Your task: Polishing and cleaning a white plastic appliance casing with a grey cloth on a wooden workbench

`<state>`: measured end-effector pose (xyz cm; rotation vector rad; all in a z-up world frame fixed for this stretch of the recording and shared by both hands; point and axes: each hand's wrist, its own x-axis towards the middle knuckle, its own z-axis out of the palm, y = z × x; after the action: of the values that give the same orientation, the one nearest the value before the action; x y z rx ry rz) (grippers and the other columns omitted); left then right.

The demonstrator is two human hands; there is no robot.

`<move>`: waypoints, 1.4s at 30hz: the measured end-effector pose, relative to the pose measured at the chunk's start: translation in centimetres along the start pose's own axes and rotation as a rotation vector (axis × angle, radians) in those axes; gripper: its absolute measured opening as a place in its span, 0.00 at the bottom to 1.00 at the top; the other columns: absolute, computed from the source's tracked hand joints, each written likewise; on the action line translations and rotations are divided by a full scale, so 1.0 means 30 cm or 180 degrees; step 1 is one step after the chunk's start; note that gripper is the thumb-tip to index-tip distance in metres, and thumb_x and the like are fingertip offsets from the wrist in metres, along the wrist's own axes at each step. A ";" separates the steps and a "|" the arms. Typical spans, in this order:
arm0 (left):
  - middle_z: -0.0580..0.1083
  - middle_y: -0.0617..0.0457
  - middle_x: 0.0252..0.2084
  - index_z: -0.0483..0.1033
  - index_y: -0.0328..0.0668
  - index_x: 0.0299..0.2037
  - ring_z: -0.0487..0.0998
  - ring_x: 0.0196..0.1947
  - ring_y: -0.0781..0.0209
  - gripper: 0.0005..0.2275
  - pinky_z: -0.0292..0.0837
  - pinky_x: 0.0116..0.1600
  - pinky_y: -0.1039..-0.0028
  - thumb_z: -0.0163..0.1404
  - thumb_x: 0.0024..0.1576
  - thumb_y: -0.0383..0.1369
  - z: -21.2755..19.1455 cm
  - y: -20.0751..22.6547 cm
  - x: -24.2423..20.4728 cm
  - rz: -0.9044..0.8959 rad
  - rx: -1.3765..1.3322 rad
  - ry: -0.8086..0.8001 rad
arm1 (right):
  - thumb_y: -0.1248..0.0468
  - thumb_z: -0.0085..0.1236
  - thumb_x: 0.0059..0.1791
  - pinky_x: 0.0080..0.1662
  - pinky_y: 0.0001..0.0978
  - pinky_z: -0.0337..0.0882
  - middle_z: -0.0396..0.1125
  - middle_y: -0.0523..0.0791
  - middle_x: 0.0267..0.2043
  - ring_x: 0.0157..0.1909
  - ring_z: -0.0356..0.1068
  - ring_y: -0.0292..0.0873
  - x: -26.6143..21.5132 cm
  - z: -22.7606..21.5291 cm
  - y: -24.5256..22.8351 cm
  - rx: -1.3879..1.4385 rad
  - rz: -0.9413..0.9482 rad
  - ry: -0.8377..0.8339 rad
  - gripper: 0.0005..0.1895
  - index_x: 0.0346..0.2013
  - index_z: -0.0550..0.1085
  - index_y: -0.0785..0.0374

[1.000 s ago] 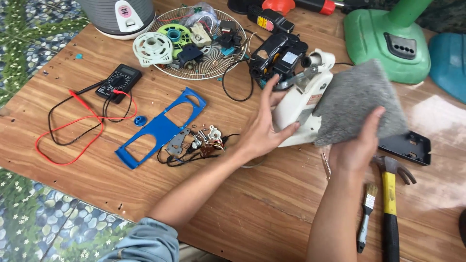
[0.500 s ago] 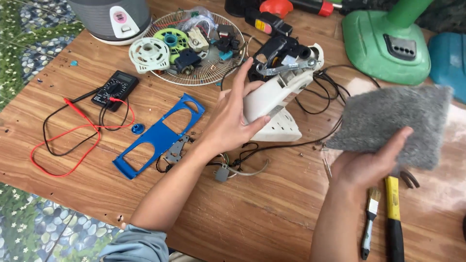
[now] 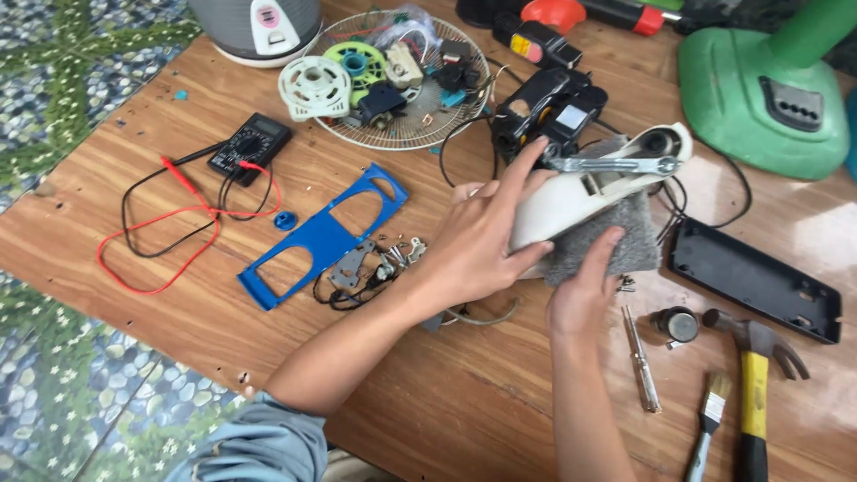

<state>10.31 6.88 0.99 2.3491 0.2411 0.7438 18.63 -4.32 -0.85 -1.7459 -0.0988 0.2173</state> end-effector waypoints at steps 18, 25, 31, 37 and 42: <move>0.67 0.49 0.73 0.28 0.46 0.75 0.71 0.65 0.41 0.48 0.54 0.66 0.54 0.60 0.56 0.37 0.024 0.023 -0.010 0.0109 -0.0235 -0.0311 | 0.71 0.36 0.57 0.66 0.51 0.63 0.38 0.50 0.83 0.68 0.65 0.64 0.425 -0.326 0.698 -0.2822 -0.2519 0.0811 0.39 0.81 0.35 0.55; 0.68 0.47 0.72 0.26 0.45 0.76 0.66 0.72 0.37 0.50 0.64 0.62 0.51 0.59 0.53 0.28 0.028 -0.031 -0.005 0.0302 -0.0396 -0.0026 | 0.56 0.35 0.63 0.84 0.49 0.32 0.27 0.53 0.83 0.86 0.26 0.54 0.000 0.013 0.220 -0.0181 -0.3277 -0.0721 0.36 0.78 0.36 0.70; 0.71 0.34 0.66 0.26 0.45 0.76 0.75 0.57 0.37 0.47 0.60 0.62 0.52 0.58 0.58 0.34 0.028 -0.006 -0.019 0.0204 -0.0206 -0.0233 | 0.51 0.32 0.64 0.85 0.48 0.29 0.29 0.50 0.85 0.87 0.27 0.51 0.043 -0.029 0.109 -0.0140 -0.3013 -0.0458 0.34 0.79 0.37 0.63; 0.66 0.53 0.74 0.24 0.47 0.75 0.70 0.67 0.42 0.50 0.54 0.66 0.56 0.60 0.57 0.38 -0.032 0.011 -0.019 0.0192 -0.0172 -0.0513 | 0.45 0.59 0.46 0.72 0.45 0.69 0.71 0.48 0.64 0.67 0.70 0.50 0.228 -0.255 0.001 0.3245 -0.0840 -0.0566 0.31 0.59 0.74 0.58; 0.66 0.44 0.73 0.33 0.47 0.75 0.67 0.71 0.45 0.44 0.51 0.70 0.53 0.59 0.59 0.37 -0.049 0.022 -0.019 0.0232 -0.0208 -0.0524 | 0.43 0.64 0.43 0.74 0.52 0.69 0.67 0.55 0.69 0.74 0.67 0.58 0.251 -0.327 0.007 0.3307 -0.1639 0.0533 0.43 0.66 0.69 0.63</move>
<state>9.00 6.97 2.07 2.3515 0.0592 0.5794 27.96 -12.41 -0.05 -0.6590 -0.2553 -0.2345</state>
